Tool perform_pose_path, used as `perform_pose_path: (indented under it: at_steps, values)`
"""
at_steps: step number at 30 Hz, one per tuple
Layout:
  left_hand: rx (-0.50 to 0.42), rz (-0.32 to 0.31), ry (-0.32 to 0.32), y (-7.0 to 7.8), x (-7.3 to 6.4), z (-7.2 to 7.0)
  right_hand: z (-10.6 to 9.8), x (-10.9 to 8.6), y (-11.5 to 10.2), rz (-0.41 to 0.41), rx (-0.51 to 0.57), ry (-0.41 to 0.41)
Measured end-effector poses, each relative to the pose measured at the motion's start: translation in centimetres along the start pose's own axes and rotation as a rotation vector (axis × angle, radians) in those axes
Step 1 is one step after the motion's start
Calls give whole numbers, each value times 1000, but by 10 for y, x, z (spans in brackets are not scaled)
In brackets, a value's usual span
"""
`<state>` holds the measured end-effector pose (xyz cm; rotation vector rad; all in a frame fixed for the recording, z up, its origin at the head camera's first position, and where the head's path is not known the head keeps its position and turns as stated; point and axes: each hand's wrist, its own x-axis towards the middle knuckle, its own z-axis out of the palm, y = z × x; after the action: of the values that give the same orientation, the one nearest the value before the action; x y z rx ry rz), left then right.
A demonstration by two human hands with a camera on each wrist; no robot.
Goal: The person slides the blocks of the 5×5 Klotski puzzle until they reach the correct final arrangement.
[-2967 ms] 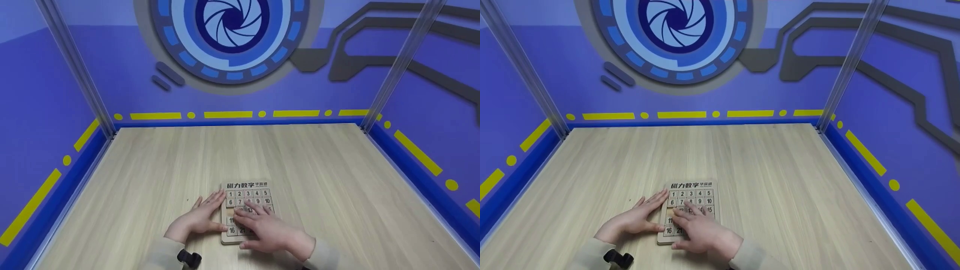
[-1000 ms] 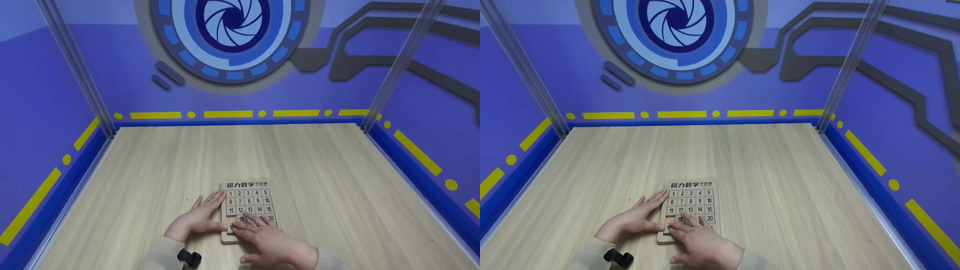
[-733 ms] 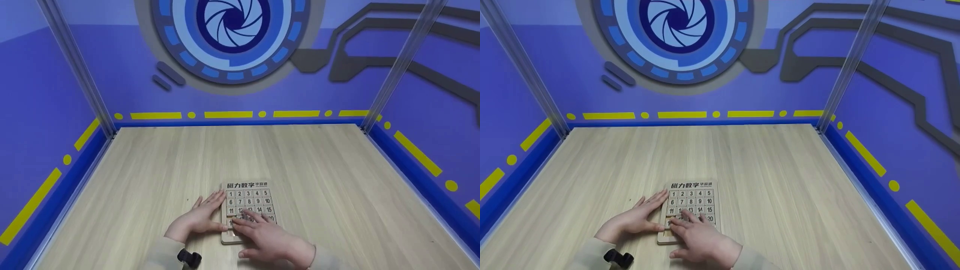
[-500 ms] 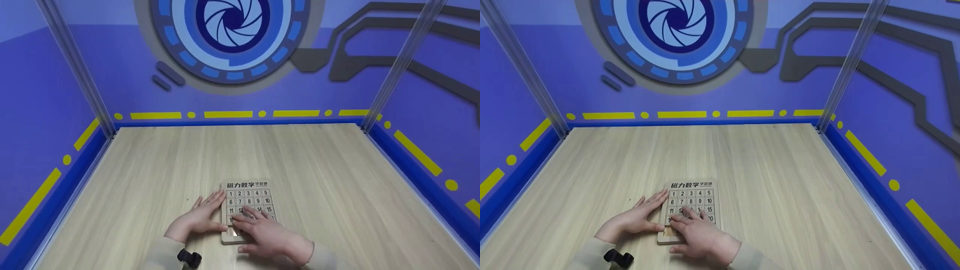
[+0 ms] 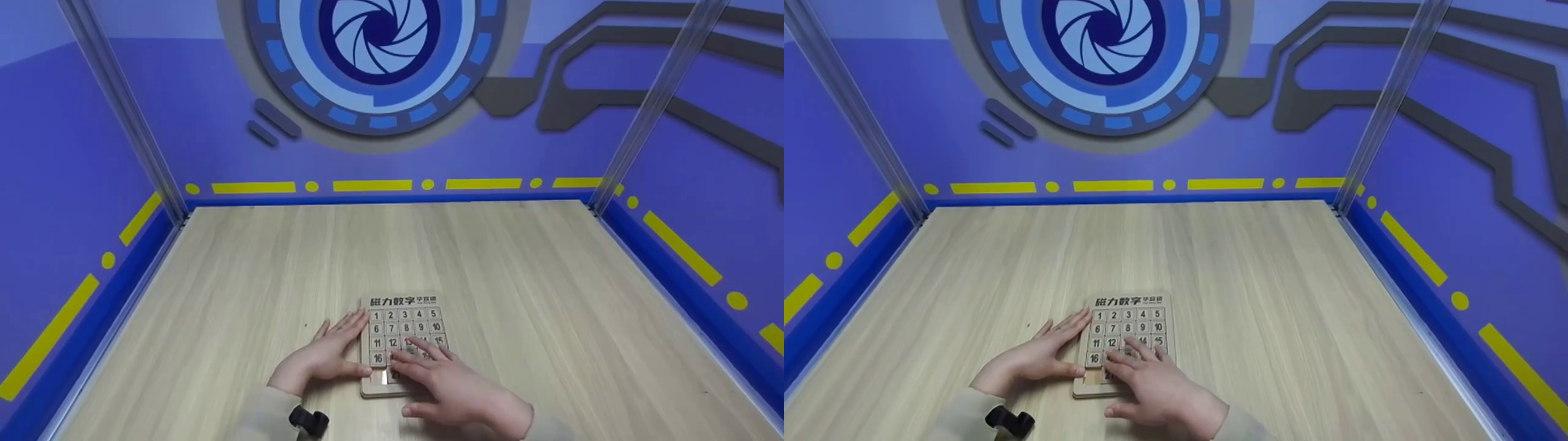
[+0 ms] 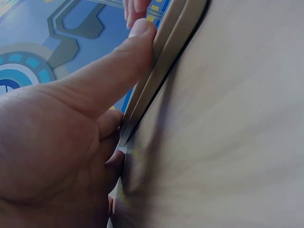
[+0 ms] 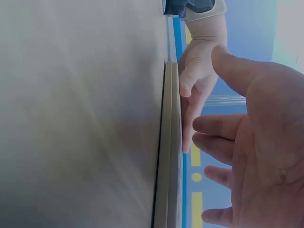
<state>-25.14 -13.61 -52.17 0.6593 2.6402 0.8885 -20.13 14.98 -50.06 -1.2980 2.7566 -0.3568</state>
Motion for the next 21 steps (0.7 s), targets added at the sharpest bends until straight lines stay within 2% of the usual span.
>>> perform_pose_path:
  at_steps: [8, 21]
  values:
    - [-1, 2, 8, -1, 1, 1, 1, -18, -1, -23, -34, 3]
    - [-13, 6, 8, 0, 1, 1, 1, -14, -8, -29, -64, -15]
